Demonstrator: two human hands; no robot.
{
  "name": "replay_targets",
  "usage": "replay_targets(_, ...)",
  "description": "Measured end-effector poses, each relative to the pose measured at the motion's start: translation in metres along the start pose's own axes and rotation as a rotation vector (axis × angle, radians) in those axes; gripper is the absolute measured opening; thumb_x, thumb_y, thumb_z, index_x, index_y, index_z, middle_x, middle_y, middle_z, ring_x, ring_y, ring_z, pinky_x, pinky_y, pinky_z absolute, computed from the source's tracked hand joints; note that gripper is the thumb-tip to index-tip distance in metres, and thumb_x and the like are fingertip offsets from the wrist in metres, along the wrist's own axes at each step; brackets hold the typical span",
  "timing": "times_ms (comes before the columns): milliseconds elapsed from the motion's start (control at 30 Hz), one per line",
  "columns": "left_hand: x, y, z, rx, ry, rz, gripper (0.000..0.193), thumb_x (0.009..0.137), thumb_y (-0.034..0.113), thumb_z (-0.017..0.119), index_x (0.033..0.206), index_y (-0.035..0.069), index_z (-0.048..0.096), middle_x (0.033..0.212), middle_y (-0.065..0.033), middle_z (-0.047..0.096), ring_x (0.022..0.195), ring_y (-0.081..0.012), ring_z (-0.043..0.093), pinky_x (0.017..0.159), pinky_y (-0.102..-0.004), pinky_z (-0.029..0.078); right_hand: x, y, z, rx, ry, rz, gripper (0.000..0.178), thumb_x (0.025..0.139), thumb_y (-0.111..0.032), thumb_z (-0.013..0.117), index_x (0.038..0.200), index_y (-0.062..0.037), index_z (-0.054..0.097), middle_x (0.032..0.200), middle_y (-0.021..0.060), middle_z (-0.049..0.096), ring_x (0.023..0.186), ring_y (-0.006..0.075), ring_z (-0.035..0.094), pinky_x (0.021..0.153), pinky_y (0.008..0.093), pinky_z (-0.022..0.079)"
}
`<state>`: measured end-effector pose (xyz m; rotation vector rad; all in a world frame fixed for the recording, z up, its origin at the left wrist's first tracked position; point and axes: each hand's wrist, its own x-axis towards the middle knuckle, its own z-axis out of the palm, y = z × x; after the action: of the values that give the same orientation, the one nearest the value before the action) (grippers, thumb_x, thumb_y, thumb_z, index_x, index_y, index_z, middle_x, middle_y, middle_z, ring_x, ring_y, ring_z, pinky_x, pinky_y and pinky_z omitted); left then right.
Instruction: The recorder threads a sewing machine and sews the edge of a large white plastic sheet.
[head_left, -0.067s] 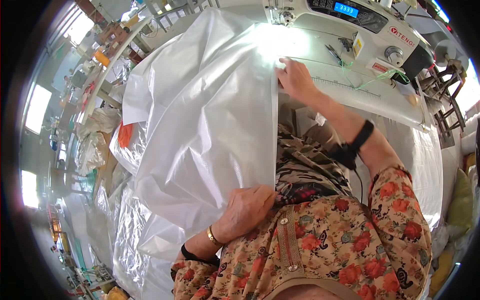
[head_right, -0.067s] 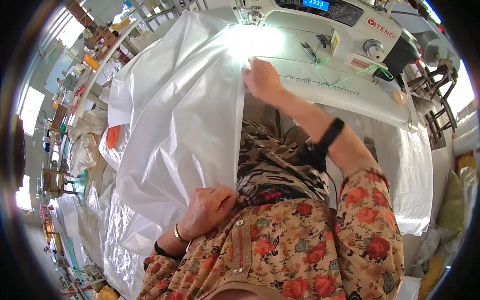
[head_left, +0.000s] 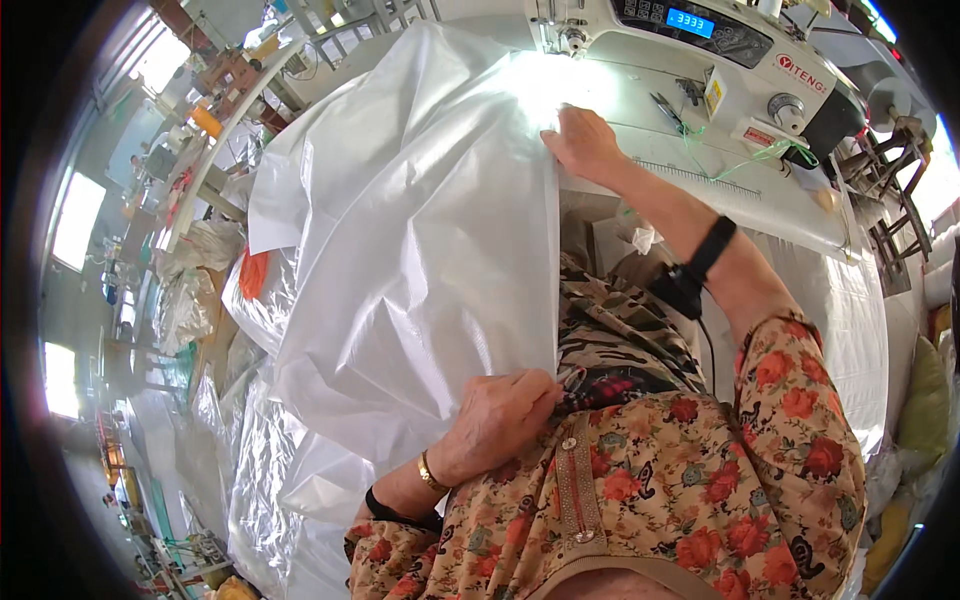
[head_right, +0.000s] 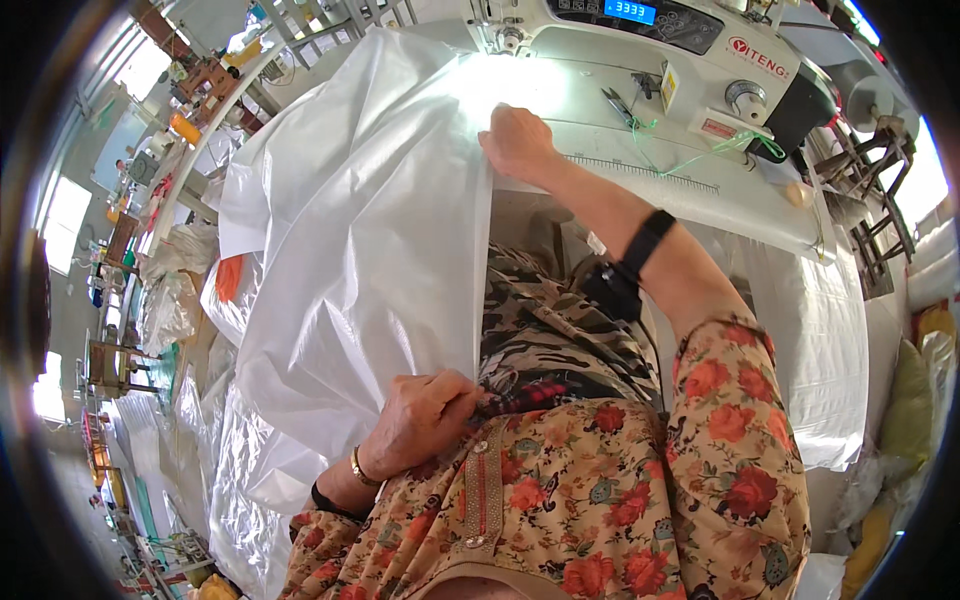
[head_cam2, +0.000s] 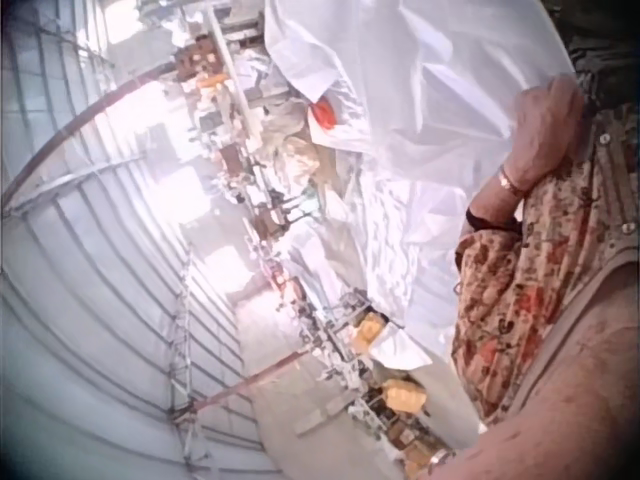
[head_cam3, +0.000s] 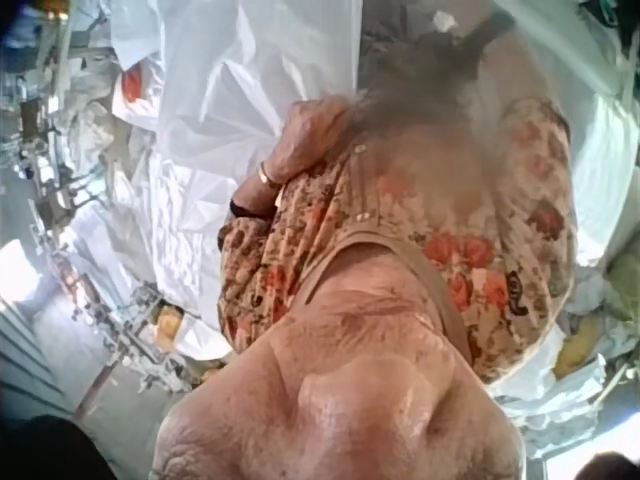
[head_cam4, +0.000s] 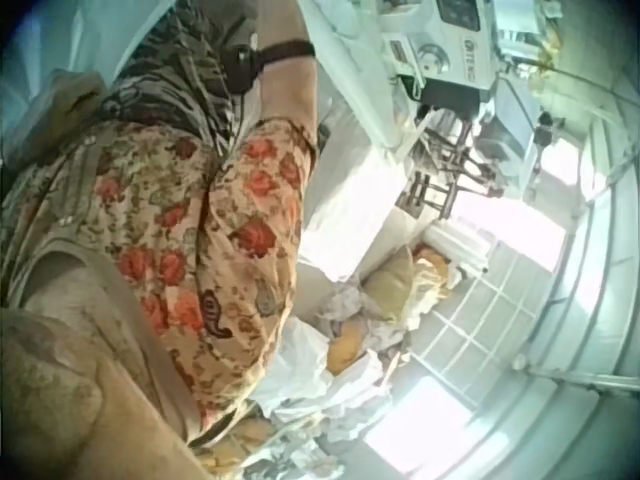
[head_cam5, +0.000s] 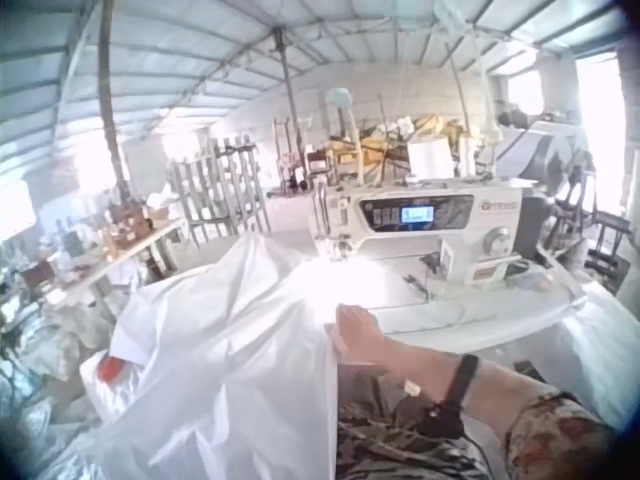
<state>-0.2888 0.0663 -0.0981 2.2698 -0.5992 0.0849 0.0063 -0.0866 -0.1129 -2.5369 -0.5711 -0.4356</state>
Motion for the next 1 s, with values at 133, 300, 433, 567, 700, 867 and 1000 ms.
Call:
replay_targets(133, 0.009, 0.005, 0.003, -0.057, -0.014, 0.031, 0.013, 0.085, 0.011, 0.060, 0.077, 0.005, 0.052, 0.065, -0.0122, 0.057, 0.058, -0.0323, 0.058, 0.052, -0.0397, 0.046, 0.050, 0.005, 0.001, -0.249, -0.202, 0.186, 0.014, 0.078, -0.011, 0.059, 0.079, -0.0002, 0.068, 0.088, 0.0166, 0.069, 0.085, 0.0333, 0.067, 0.070, 0.0412, 0.053)
replay_targets(300, 0.024, 0.011, 0.017, -0.061, -0.038, 0.097, 0.011, 0.083, 0.009, 0.062, 0.076, 0.004, 0.055, 0.062, -0.0119, 0.057, 0.056, -0.0313, 0.058, 0.051, -0.0373, 0.046, 0.079, 0.014, 0.006, -0.346, -0.185, 0.238, 0.017, 0.074, -0.005, 0.061, 0.087, -0.0032, 0.071, 0.090, 0.0147, 0.070, 0.089, 0.0279, 0.068, 0.070, 0.0378, 0.054)
replay_targets(433, 0.043, 0.013, 0.027, -0.117, -0.083, 0.165, 0.012, 0.083, 0.009, 0.061, 0.076, 0.003, 0.054, 0.062, -0.0134, 0.055, 0.058, -0.0332, 0.057, 0.052, -0.0391, 0.045, 0.077, 0.009, 0.009, -0.414, -0.137, 0.165, 0.019, 0.073, -0.002, 0.061, 0.089, -0.0041, 0.072, 0.093, 0.0148, 0.070, 0.089, 0.0268, 0.068, 0.071, 0.0370, 0.054)
replay_targets(567, 0.046, -0.003, 0.038, -0.140, -0.098, 0.246, 0.012, 0.083, 0.009, 0.061, 0.076, 0.002, 0.054, 0.061, -0.0147, 0.054, 0.058, -0.0340, 0.057, 0.053, -0.0409, 0.045, 0.057, 0.007, 0.006, -0.374, -0.174, 0.249, 0.018, 0.076, -0.005, 0.058, 0.088, -0.0039, 0.072, 0.093, 0.0164, 0.069, 0.090, 0.0290, 0.068, 0.072, 0.0384, 0.054)
replay_targets(700, 0.044, -0.017, 0.041, -0.194, -0.089, 0.284, 0.012, 0.082, 0.009, 0.061, 0.076, 0.002, 0.054, 0.062, -0.0149, 0.055, 0.060, -0.0347, 0.058, 0.055, -0.0417, 0.046, 0.025, -0.002, 0.004, -0.320, -0.139, 0.243, 0.019, 0.080, -0.009, 0.052, 0.085, -0.0019, 0.069, 0.089, 0.0194, 0.068, 0.089, 0.0334, 0.067, 0.074, 0.0417, 0.053)
replay_targets(867, 0.039, -0.028, 0.045, -0.173, -0.102, 0.270, 0.012, 0.082, 0.010, 0.061, 0.076, 0.003, 0.055, 0.062, -0.0144, 0.056, 0.061, -0.0346, 0.058, 0.056, -0.0417, 0.046, 0.003, -0.019, 0.005, -0.349, -0.126, 0.172, 0.016, 0.077, -0.006, 0.053, 0.082, -0.0014, 0.067, 0.087, 0.0197, 0.068, 0.086, 0.0349, 0.067, 0.073, 0.0428, 0.053)
replay_targets(1000, 0.038, -0.032, 0.050, -0.046, -0.100, 0.223, 0.016, 0.081, 0.013, 0.062, 0.073, 0.004, 0.053, 0.062, -0.0137, 0.057, 0.061, -0.0338, 0.059, 0.056, -0.0419, 0.047, 0.013, -0.033, -0.003, -0.496, -0.313, 0.111, 0.016, 0.074, -0.006, 0.057, 0.085, -0.0044, 0.069, 0.088, 0.0159, 0.069, 0.086, 0.0302, 0.067, 0.071, 0.0374, 0.053)
